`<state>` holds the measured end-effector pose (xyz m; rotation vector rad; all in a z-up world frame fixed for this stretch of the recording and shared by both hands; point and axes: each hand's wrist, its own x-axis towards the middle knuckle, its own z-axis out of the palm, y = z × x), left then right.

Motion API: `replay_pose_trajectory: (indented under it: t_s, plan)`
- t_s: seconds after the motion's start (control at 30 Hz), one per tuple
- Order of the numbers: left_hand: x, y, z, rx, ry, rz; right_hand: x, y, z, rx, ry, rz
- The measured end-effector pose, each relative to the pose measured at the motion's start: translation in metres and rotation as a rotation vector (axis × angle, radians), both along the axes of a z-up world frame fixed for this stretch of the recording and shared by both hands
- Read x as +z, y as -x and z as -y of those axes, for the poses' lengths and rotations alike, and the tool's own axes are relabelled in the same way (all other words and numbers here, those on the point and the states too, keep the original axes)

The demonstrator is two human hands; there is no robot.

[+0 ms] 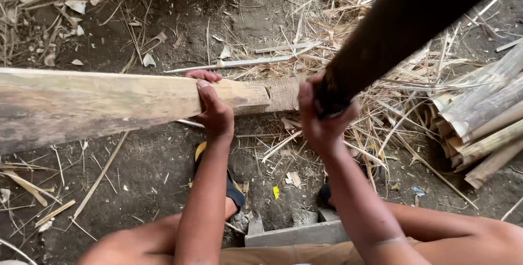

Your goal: The person sits on the ground and uses a knife to shave and shape a piece of wood. They repeatedly scrape the surface, rotate the wood to work different sides, and place the finished pieces aside.

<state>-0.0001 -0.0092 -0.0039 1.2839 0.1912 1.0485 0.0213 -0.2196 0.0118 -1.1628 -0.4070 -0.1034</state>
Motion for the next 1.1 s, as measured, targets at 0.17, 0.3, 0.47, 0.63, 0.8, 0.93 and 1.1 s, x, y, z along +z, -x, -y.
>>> replay_pose_trajectory:
  t_s: [0.17,0.3,0.47,0.63,0.8,0.93,1.1]
  plan:
    - [-0.011,0.002,-0.001,-0.069,0.088,0.037,-0.17,0.025,-0.016,-0.093,1.177,-0.471]
    - [-0.025,0.008,-0.015,-0.101,0.03,-0.088,-0.208,0.036,0.018,0.073,1.087,-0.675]
    - [-0.058,0.018,-0.036,0.096,0.394,-0.185,-0.191,0.055,0.034,0.211,0.686,-0.941]
    - [-0.128,0.046,-0.06,-0.116,1.093,-0.186,-0.17,0.079,0.024,0.253,0.331,-1.139]
    - [-0.151,0.099,-0.037,-0.529,1.068,-0.96,-0.142,0.085,0.025,0.266,0.314,-1.06]
    - [-0.141,0.091,-0.037,-0.728,0.146,-1.56,-0.123,0.083,0.035,0.249,0.4,-1.006]
    - [-0.089,0.027,-0.011,-0.351,-1.047,-1.092,-0.099,0.086,0.033,0.268,0.417,-0.901]
